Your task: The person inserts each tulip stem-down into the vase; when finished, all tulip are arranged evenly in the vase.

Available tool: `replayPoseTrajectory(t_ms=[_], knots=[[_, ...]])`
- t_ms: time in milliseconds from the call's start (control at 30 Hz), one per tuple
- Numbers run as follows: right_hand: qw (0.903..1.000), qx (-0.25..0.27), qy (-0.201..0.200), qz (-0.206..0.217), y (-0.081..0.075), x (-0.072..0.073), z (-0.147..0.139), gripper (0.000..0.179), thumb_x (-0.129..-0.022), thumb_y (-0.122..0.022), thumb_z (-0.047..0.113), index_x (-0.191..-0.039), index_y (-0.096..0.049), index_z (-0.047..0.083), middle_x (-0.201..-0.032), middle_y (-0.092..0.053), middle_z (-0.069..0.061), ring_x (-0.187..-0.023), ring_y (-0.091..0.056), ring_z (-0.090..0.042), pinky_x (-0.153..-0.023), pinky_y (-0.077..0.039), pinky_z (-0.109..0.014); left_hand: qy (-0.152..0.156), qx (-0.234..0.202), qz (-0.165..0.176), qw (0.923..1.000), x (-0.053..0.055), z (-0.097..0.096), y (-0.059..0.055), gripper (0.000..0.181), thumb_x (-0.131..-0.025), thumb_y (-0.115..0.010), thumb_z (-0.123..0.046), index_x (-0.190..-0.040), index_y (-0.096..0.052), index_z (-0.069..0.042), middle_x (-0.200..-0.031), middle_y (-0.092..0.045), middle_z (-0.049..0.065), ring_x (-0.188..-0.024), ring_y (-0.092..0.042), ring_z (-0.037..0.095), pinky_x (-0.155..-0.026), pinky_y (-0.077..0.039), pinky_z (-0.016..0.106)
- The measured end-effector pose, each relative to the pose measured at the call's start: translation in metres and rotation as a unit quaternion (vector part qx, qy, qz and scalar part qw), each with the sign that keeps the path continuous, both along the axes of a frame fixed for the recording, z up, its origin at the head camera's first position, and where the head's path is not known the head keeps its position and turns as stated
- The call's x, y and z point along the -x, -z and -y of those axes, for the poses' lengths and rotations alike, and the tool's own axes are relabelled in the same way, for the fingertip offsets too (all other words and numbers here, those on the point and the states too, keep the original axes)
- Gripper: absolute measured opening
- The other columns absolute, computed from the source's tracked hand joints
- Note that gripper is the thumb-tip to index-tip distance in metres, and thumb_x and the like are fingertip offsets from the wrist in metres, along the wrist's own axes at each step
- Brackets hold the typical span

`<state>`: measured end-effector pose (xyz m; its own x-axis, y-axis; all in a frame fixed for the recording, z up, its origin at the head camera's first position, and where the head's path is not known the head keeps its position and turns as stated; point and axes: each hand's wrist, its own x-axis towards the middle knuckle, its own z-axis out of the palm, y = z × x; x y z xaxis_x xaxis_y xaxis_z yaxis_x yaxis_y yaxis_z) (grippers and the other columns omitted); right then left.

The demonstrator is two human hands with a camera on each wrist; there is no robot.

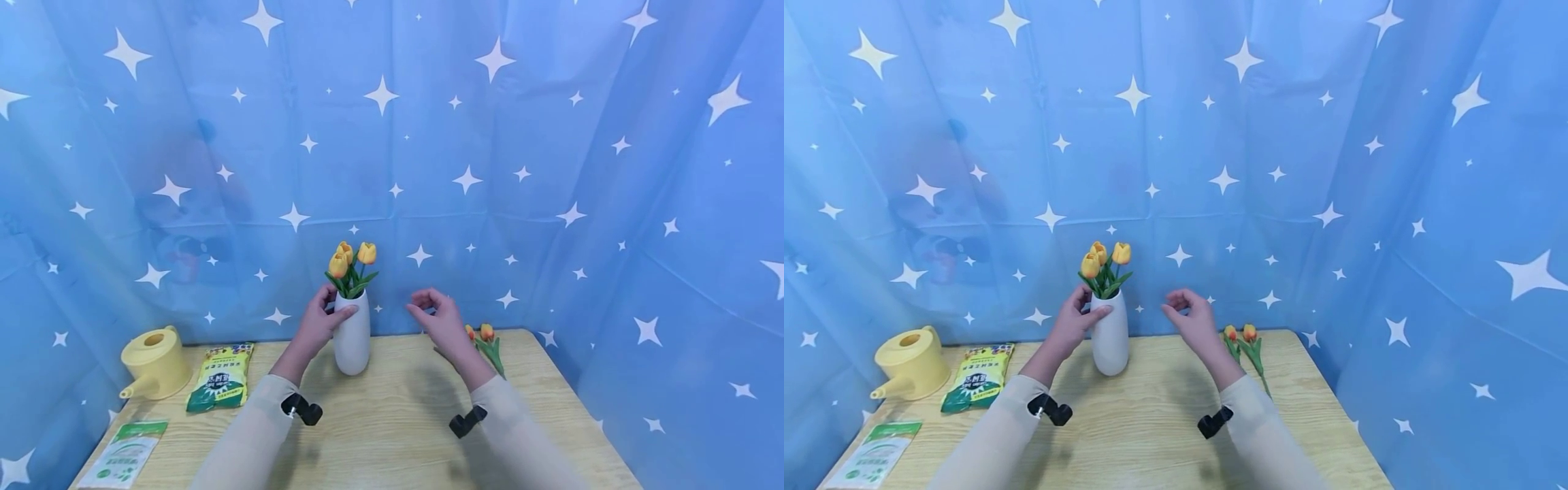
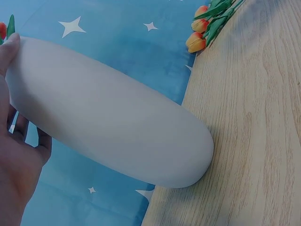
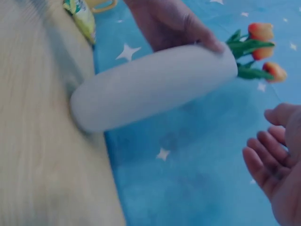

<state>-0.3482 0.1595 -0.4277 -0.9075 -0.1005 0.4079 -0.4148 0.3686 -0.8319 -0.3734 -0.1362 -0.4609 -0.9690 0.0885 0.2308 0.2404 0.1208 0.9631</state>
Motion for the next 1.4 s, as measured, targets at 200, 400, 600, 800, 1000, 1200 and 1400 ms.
replayPoseTrajectory(t_ms=[200, 400, 600, 800, 1000, 1200, 1400], knots=[[0.9984, -0.042, 0.028, 0.025, 0.021, -0.010, -0.033, 0.017, -0.104, -0.080, 0.015, -0.120, -0.076, 0.009, -0.107, -0.074, -0.006, -0.097, -0.067, -0.023, -0.081, -0.058, -0.031, 0.001, -0.006, 0.003, 1.0000, 0.001, 0.000, -0.001, 0.056, -0.097, -0.088, -0.041, -0.136, -0.056, -0.019, -0.149, -0.058, 0.012, -0.138, -0.059, 0.041, -0.110, -0.052, 0.065], [0.9952, -0.074, 0.052, 0.036, 0.046, -0.015, -0.067, 0.020, -0.104, -0.079, 0.012, -0.121, -0.075, 0.002, -0.105, -0.074, -0.007, -0.098, -0.068, -0.023, -0.080, -0.057, -0.029, 0.000, -0.003, 0.000, 1.0000, 0.003, 0.001, -0.001, 0.056, -0.097, -0.088, -0.042, -0.137, -0.056, -0.019, -0.148, -0.058, 0.011, -0.138, -0.059, 0.040, -0.111, -0.052, 0.064], [0.9914, -0.099, 0.065, 0.056, 0.064, -0.022, -0.087, 0.019, -0.104, -0.078, 0.010, -0.120, -0.074, 0.000, -0.102, -0.072, -0.009, -0.096, -0.068, -0.024, -0.076, -0.056, -0.028, 0.000, -0.005, -0.004, 1.0000, 0.002, 0.001, -0.001, 0.056, -0.097, -0.088, -0.042, -0.137, -0.056, -0.019, -0.150, -0.058, 0.011, -0.140, -0.057, 0.040, -0.114, -0.050, 0.065], [0.9882, -0.108, 0.077, 0.077, 0.083, -0.027, -0.099, 0.023, -0.103, -0.078, 0.007, -0.125, -0.073, 0.001, -0.104, -0.072, -0.007, -0.098, -0.066, -0.021, -0.082, -0.056, -0.028, 0.001, -0.006, -0.004, 1.0000, 0.001, 0.001, 0.000, 0.056, -0.097, -0.088, -0.042, -0.135, -0.056, -0.018, -0.148, -0.058, 0.011, -0.140, -0.057, 0.039, -0.114, -0.049, 0.065], [0.9840, -0.122, 0.080, 0.102, 0.100, -0.030, -0.104, 0.030, -0.103, -0.078, 0.007, -0.130, -0.070, -0.002, -0.102, -0.071, -0.005, -0.094, -0.066, -0.020, -0.079, -0.056, -0.030, -0.001, -0.005, -0.001, 1.0000, 0.001, 0.001, 0.000, 0.057, -0.096, -0.089, -0.044, -0.136, -0.056, -0.019, -0.149, -0.058, 0.011, -0.140, -0.057, 0.039, -0.113, -0.050, 0.065], [0.9829, -0.140, 0.074, 0.095, 0.113, -0.030, -0.106, 0.033, -0.101, -0.079, 0.003, -0.131, -0.068, -0.005, -0.100, -0.069, -0.007, -0.090, -0.065, -0.020, -0.076, -0.056, -0.031, -0.003, -0.004, -0.003, 1.0000, 0.001, 0.000, 0.001, 0.057, -0.096, -0.088, -0.045, -0.137, -0.057, -0.021, -0.149, -0.058, 0.010, -0.140, -0.058, 0.040, -0.112, -0.051, 0.065], [0.9791, -0.164, 0.084, 0.085, 0.121, -0.030, -0.107, 0.032, -0.097, -0.082, 0.001, -0.127, -0.070, -0.005, -0.095, -0.068, -0.005, -0.086, -0.066, -0.017, -0.075, -0.057, -0.033, 0.002, -0.009, -0.007, 0.9999, 0.002, 0.000, 0.002, 0.054, -0.098, -0.088, -0.040, -0.136, -0.056, -0.018, -0.148, -0.058, 0.012, -0.138, -0.059, 0.040, -0.112, -0.052, 0.064]])
